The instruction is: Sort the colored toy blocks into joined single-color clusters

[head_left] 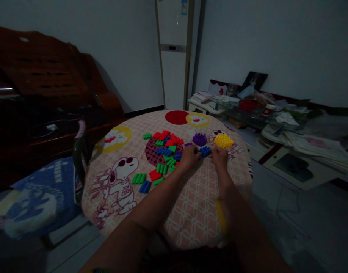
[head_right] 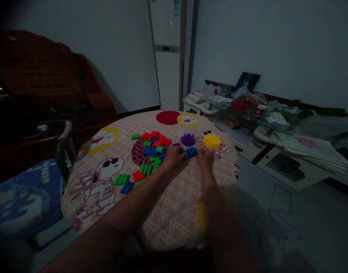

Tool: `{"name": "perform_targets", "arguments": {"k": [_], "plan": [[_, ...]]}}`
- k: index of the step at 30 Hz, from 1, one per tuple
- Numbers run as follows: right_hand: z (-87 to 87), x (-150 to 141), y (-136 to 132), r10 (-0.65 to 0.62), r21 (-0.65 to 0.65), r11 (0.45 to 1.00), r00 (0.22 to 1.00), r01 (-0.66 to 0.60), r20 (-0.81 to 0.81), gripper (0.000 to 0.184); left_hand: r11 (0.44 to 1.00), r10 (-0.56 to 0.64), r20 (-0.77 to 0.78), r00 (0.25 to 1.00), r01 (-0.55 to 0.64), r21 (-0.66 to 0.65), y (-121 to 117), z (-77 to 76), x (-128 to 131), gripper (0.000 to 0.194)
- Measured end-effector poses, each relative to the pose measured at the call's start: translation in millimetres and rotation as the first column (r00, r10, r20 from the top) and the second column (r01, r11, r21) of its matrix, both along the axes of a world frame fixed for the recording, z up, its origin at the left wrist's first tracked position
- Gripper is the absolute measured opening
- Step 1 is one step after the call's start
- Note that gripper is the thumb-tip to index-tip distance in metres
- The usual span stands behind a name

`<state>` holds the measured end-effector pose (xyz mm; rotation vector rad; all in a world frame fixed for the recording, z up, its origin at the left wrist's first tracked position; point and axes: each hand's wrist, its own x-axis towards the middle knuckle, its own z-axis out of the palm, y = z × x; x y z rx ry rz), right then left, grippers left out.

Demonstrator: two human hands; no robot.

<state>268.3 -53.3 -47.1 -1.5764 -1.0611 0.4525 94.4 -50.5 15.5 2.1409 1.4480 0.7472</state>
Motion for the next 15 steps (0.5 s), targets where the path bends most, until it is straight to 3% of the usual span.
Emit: {"name": "perform_targets", "arguments": {"k": [4,9,15], "plan": [[4.0,-3.1,-3.2,0.003,0.012,1.0,1.0,-0.003,0.003,0.032,0.995,-0.017,0.049,0.999,0.022,-0.101,-1.8,-5.6,0.4,0.033],[11.3,-7.0,-7.5,0.005,0.006,1.0,1.0,-0.005,-0.016,0.029,0.996,-0.018,0.0,1.0,0.018,-0.084,-3.2,-11.6,6.4,0.022],[10.5,-6.5,-6.4,0.008,0.006,1.0,1.0,-0.008,-0.019,0.03,0.999,-0.041,-0.014,0.999,0.04,-0.03,-1.4,-20.7,12.5,0.021]]}}
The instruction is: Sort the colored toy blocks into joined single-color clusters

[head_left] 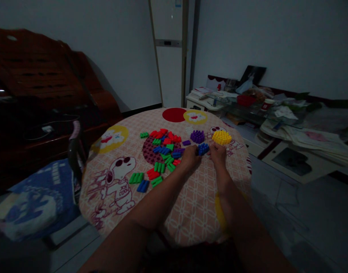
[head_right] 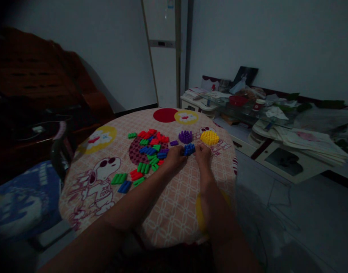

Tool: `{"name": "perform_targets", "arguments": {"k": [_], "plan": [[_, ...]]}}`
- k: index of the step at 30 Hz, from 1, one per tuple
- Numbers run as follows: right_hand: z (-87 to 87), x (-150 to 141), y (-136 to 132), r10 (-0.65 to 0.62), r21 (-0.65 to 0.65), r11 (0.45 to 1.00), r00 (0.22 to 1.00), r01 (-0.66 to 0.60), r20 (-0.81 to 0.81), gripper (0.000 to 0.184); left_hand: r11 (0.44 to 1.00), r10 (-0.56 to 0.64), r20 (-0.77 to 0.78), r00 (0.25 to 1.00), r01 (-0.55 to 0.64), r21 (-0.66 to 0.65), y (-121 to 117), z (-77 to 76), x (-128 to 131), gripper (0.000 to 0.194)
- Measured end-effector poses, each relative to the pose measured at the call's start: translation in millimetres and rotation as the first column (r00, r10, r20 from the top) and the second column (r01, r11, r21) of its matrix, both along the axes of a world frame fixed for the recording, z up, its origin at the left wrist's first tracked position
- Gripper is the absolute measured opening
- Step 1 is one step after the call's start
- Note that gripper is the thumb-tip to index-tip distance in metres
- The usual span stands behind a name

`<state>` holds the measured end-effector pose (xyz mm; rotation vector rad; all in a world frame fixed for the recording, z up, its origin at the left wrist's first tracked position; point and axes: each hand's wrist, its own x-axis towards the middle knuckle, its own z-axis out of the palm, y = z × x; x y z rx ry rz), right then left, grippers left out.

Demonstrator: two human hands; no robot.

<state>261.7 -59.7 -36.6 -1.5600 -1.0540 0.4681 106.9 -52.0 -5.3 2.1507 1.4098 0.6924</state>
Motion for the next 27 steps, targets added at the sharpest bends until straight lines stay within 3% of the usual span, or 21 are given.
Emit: {"name": "perform_targets", "arguments": {"k": [10,18,22,24,27], "plan": [[-3.2,1.3,1.7,0.0,0.003,1.0,1.0,0.0,0.011,0.031,0.993,0.116,0.091,0.989,-0.113,-0.036,1.7,-1.0,3.3,0.033],[-4.8,2.8,1.4,-0.009,-0.002,1.0,1.0,0.009,0.017,0.029,0.995,0.087,0.056,0.995,-0.085,-0.043,4.5,-4.7,3.6,0.046],[-9.7,6.0,3.3,-0.014,-0.018,1.0,1.0,0.014,0.021,0.033,0.998,0.063,-0.017,0.998,-0.063,0.03,12.0,15.8,-18.6,0.044],[-10.9,6.7,4.0,-0.014,-0.03,0.999,1.0,0.015,0.021,0.035,0.99,0.124,-0.123,0.985,-0.114,0.083,19.3,32.4,-42.1,0.032],[-10.4,5.9,4.0,-0.01,-0.021,1.0,1.0,0.01,0.019,0.035,0.972,0.22,-0.26,0.94,-0.191,0.135,31.5,51.8,-85.8,0.033]]}}
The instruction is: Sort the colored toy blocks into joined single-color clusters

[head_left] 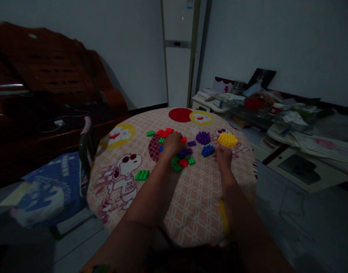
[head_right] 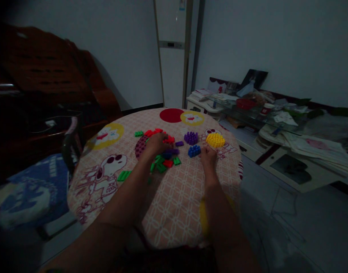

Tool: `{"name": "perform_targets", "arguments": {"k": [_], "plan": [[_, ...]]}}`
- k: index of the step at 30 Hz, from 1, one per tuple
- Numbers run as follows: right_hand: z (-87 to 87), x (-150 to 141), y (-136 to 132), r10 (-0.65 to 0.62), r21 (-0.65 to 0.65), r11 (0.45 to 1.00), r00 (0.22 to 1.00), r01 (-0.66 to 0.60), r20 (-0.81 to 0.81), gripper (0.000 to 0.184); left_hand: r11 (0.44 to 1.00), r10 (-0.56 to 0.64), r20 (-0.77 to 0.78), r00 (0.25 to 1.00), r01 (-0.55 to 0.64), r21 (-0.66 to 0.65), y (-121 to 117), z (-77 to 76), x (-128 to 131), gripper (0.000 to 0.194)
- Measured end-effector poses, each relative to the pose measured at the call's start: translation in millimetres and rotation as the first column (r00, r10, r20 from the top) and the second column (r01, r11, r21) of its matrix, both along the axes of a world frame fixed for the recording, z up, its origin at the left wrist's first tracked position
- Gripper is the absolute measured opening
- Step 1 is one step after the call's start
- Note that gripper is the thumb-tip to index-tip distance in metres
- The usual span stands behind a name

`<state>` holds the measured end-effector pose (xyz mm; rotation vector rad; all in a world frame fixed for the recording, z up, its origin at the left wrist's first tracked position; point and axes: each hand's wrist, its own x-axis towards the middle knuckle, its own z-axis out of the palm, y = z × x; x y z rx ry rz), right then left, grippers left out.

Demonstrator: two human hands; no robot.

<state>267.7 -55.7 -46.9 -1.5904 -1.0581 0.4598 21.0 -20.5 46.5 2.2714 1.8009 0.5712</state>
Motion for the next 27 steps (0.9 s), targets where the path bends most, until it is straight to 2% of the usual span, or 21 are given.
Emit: {"name": "perform_targets", "arguments": {"k": [2,5,9,13,17,20,23,27], "plan": [[1.5,-1.5,-0.5,-0.004,0.01,1.0,1.0,0.004,-0.001,0.034,0.998,0.018,-0.09,0.996,-0.023,-0.055,7.5,4.0,-26.2,0.032],[3.9,-3.8,-1.4,-0.013,0.002,1.0,1.0,0.013,-0.026,0.032,0.981,-0.025,-0.123,0.992,0.001,-0.194,15.9,-1.2,-49.0,0.026],[4.2,-3.7,-1.9,-0.002,0.013,1.0,0.999,0.003,-0.051,0.03,0.977,-0.048,-0.116,0.992,0.023,-0.21,17.8,-8.0,-49.1,0.031],[2.6,-1.9,-1.7,0.012,0.032,0.999,1.0,-0.011,-0.029,0.03,0.987,-0.073,-0.085,0.994,0.06,-0.147,11.4,-0.8,-37.0,0.032],[1.9,-2.2,-1.8,0.029,0.034,0.999,0.999,-0.027,-0.04,0.032,0.975,-0.214,0.099,0.972,0.218,-0.035,-0.2,10.6,-14.0,0.035],[1.4,-2.1,-0.9,0.015,0.021,1.0,0.999,-0.014,-0.046,0.033,0.925,-0.38,0.209,0.901,0.377,0.056,-14.1,11.2,19.4,0.035],[1.8,-0.8,0.7,-0.016,0.052,0.998,0.999,0.019,-0.051,0.039,0.855,-0.518,0.209,0.83,0.498,0.143,-29.6,1.4,58.2,0.034],[4.6,0.2,1.0,-0.065,0.143,0.987,0.997,0.071,-0.048,0.046,0.819,-0.57,0.179,0.802,0.538,0.198,-43.6,-18.8,93.9,0.036]]}}
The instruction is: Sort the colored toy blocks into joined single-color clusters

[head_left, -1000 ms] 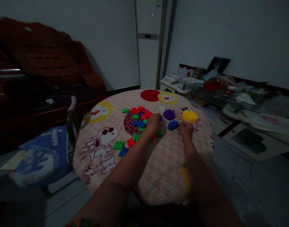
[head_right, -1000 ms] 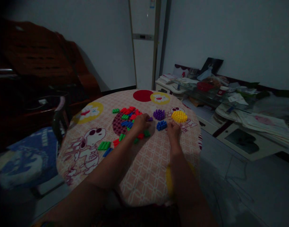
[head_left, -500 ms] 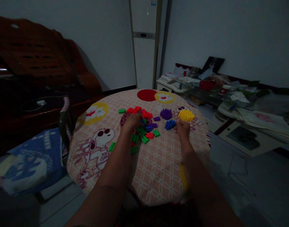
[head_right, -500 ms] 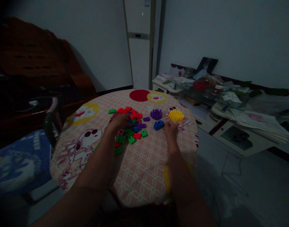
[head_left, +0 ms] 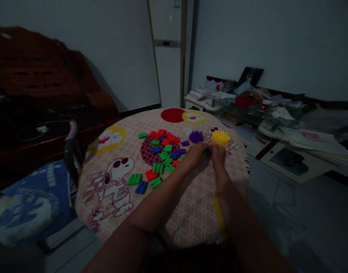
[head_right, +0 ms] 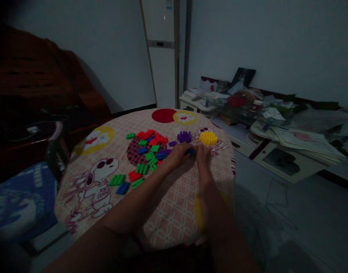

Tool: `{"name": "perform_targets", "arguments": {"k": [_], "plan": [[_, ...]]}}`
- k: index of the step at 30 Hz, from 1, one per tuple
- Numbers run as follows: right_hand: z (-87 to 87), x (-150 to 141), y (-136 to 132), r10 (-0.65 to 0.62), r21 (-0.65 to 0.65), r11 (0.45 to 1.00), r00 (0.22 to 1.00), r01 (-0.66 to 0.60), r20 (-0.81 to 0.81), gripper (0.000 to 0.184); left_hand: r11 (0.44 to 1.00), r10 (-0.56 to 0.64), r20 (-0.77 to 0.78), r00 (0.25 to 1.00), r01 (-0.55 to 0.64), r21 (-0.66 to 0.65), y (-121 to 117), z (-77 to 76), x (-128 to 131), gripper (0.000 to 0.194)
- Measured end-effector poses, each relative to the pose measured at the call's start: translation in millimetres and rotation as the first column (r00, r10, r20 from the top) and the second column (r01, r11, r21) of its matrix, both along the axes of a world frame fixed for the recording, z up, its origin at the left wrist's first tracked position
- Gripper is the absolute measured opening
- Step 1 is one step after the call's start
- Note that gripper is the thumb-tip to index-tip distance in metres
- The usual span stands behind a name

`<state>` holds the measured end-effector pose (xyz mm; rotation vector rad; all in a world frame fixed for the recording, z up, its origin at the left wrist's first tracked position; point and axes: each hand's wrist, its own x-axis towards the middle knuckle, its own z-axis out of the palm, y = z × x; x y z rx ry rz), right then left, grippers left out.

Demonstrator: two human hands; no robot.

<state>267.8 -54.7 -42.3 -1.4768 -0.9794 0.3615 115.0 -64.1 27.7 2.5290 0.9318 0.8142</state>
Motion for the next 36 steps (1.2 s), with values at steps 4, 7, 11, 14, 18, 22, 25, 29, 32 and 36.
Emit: {"name": "perform_targets", "arguments": {"k": [4,7,11,14,18,22,25,29,32,36], "plan": [[1.0,-0.9,0.2,-0.005,0.03,1.0,1.0,0.005,0.006,0.047,0.999,0.051,0.05,0.997,-0.052,0.015,-5.7,-15.3,13.5,0.027],[-0.7,-1.7,1.5,0.005,-0.004,1.0,0.999,-0.005,-0.049,0.047,0.991,0.128,0.073,0.989,-0.13,0.031,-8.7,-21.1,15.7,0.02],[-0.1,-2.2,-0.3,-0.024,-0.045,0.999,1.0,0.023,-0.017,0.041,0.977,0.213,0.026,0.977,-0.214,0.024,-12.6,-23.6,13.2,0.02],[3.9,-2.7,-5.0,-0.059,-0.069,0.996,0.994,0.065,0.087,0.035,0.968,0.251,-0.018,0.968,-0.251,0.018,-15.3,-24.0,10.0,0.021],[10.1,-3.5,-10.6,-0.135,-0.074,0.985,0.967,0.155,0.216,0.036,0.97,0.242,-0.097,0.965,-0.244,-0.011,-17.8,-24.7,8.0,0.02],[12.2,-3.2,-11.9,-0.182,-0.081,0.975,0.953,0.207,0.243,0.035,0.968,0.251,-0.07,0.965,-0.252,-0.014,-16.2,-28.9,8.2,0.02],[11.0,-3.0,-10.6,-0.146,-0.085,0.982,0.966,0.167,0.214,0.034,0.966,0.258,-0.013,0.966,-0.258,-0.006,-12.5,-33.7,8.3,0.02],[8.5,-4.2,-8.5,-0.07,-0.062,0.995,0.983,0.082,0.173,0.034,0.958,0.286,-0.027,0.958,-0.287,-0.004,-9.7,-36.1,7.9,0.021],[6.7,-4.9,-7.2,-0.043,-0.06,0.997,0.989,0.052,0.142,0.034,0.955,0.297,-0.04,0.954,-0.297,-0.004,-10.4,-34.8,7.2,0.021],[3.2,-4.2,-5.0,-0.036,-0.038,0.998,0.994,0.04,0.1,0.034,0.953,0.3,-0.036,0.953,-0.301,-0.022,-11.9,-32.8,6.3,0.021]]}}
